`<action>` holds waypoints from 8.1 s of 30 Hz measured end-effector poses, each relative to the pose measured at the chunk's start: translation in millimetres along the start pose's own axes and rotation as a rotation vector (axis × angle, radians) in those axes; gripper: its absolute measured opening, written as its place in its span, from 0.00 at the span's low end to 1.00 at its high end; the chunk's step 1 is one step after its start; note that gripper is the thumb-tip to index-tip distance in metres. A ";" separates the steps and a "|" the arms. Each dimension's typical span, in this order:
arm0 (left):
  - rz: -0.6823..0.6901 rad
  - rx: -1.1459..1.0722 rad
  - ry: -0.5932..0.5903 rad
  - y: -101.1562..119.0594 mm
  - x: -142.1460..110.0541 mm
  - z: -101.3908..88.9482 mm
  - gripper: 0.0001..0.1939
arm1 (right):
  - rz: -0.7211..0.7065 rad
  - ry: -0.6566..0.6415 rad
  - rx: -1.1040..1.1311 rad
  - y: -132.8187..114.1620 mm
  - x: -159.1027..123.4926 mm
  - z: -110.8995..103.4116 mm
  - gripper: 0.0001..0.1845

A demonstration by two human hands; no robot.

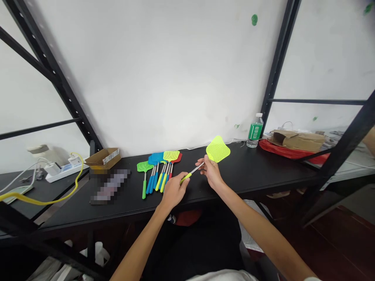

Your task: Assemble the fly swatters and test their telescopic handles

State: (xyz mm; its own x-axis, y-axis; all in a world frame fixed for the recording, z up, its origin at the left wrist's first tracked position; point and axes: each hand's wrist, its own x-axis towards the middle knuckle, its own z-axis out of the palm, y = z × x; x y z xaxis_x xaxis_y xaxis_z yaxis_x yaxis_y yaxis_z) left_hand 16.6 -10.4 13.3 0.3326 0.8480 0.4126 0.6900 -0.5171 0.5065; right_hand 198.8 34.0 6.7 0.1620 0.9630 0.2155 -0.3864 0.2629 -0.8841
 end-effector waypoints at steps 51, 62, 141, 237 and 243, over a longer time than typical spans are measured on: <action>0.072 0.307 0.209 -4.8 -2.1 4.2 0.13 | -0.181 0.056 -0.129 -42.1 22.6 -37.8 0.27; 0.056 0.391 0.210 -8.0 -4.2 8.0 0.17 | -0.139 -0.151 -0.225 -30.3 14.9 -21.8 0.28; -0.003 0.733 0.348 -102.1 -5.1 -116.1 0.19 | -0.016 0.262 -0.018 -55.2 54.0 -99.9 0.16; -0.315 -1.094 0.915 -52.5 19.4 -78.7 0.18 | -0.269 0.481 0.278 -64.3 36.4 -62.9 0.22; -0.277 -1.068 0.753 -30.6 18.9 -57.1 0.19 | -0.287 0.436 0.288 -56.9 30.0 -47.2 0.23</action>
State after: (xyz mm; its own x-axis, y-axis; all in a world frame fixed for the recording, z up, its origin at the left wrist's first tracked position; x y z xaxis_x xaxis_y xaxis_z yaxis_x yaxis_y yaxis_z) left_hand -34.9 14.8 48.8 -0.4075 0.8476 0.3398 -0.2765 -0.4692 0.8387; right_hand 268.5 45.0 43.9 0.6308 0.7536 0.1852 -0.4928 0.5734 -0.6545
